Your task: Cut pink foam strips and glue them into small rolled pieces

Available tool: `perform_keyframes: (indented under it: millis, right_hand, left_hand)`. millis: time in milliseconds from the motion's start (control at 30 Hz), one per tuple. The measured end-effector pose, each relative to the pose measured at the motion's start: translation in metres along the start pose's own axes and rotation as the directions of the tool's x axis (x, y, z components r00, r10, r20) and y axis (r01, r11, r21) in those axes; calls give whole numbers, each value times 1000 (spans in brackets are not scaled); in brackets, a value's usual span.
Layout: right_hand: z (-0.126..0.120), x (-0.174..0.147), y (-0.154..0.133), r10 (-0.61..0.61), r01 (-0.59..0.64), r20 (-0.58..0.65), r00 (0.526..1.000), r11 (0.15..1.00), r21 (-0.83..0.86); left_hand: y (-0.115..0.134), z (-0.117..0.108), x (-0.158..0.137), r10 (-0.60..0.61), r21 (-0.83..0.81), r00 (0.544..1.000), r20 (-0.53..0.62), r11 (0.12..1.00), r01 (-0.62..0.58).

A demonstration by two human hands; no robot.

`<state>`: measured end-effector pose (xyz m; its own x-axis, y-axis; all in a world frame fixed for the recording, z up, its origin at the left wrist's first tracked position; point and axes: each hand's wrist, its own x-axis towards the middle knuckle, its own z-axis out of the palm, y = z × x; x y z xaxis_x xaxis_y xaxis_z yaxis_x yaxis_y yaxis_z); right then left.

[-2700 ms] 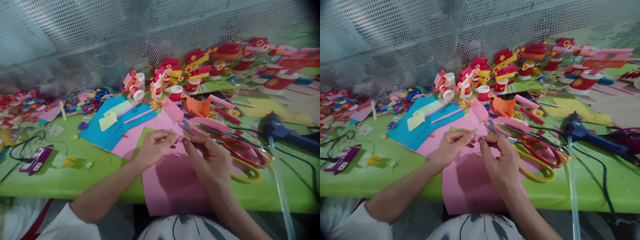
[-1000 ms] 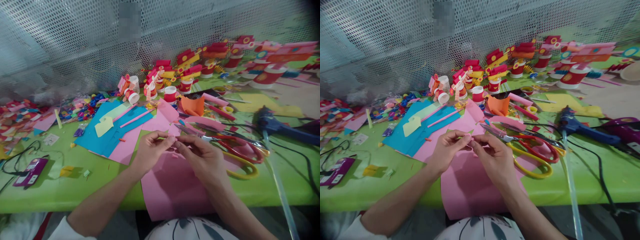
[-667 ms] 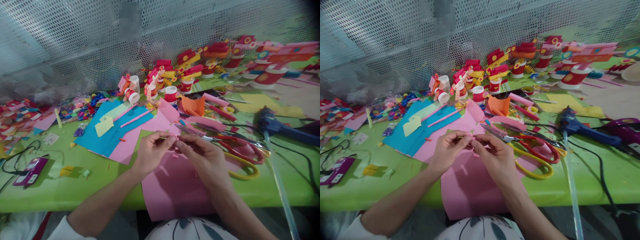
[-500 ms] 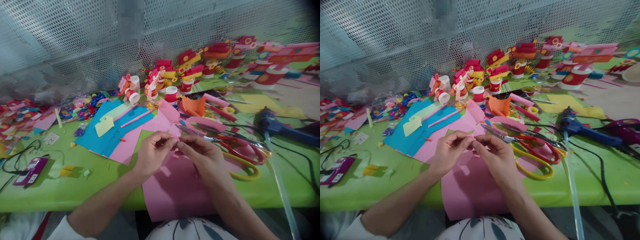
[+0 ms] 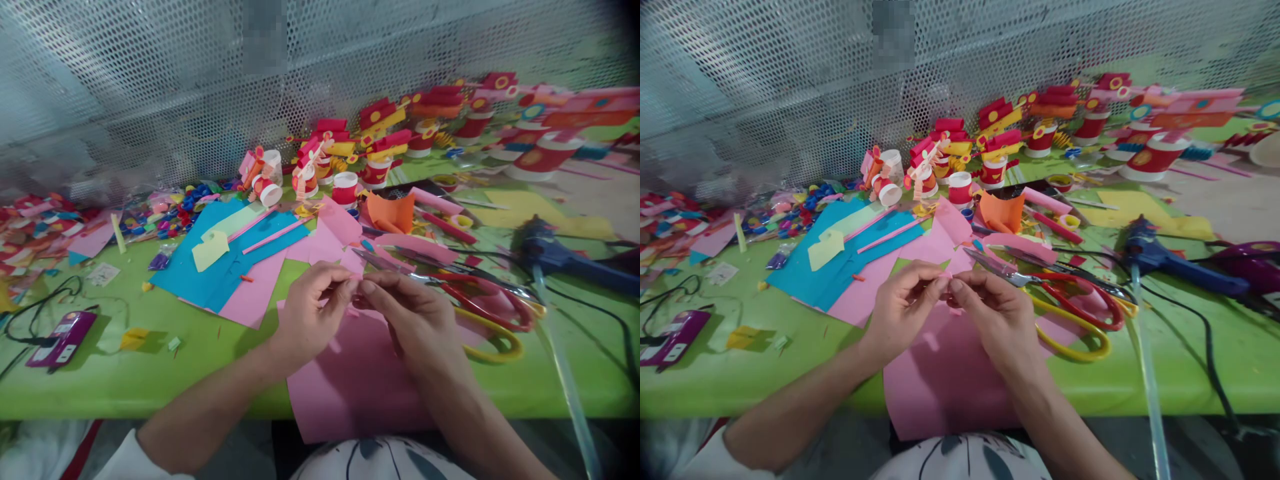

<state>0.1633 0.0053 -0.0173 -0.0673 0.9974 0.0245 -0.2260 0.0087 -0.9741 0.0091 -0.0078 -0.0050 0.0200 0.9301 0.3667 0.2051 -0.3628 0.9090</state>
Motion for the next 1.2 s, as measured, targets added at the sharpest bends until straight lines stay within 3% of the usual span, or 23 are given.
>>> perform_keyframes:
  millis: [100,333,500,700,933,1033,1200]
  right_hand:
    - [1,0,0,-34,34,-15,999,998,-50]
    - [0,1,0,-8,4,-63,998,997,-73]
    - [0,-1,-2,37,-42,-64,997,995,-86]
    - [2,-1,0,71,-70,-19,997,996,50]
    - [2,0,-3,72,-73,-52,996,997,-22]
    - [2,-1,-3,23,-27,-55,998,997,-72]
    - [3,-2,0,-116,111,-13,993,977,-180]
  left_hand:
    - [0,1,-2,-17,3,1000,-4,1000,17]
    - [2,2,1,-272,-356,960,71,892,279]
    - [3,1,5,-289,-376,956,52,881,287]
    - [1,0,6,-365,-398,930,38,848,349]
    - [5,0,3,-278,-379,959,50,883,275]
    - [3,-6,7,-301,-475,945,130,818,326]
    - [-6,-16,16,-442,-546,854,275,659,517]
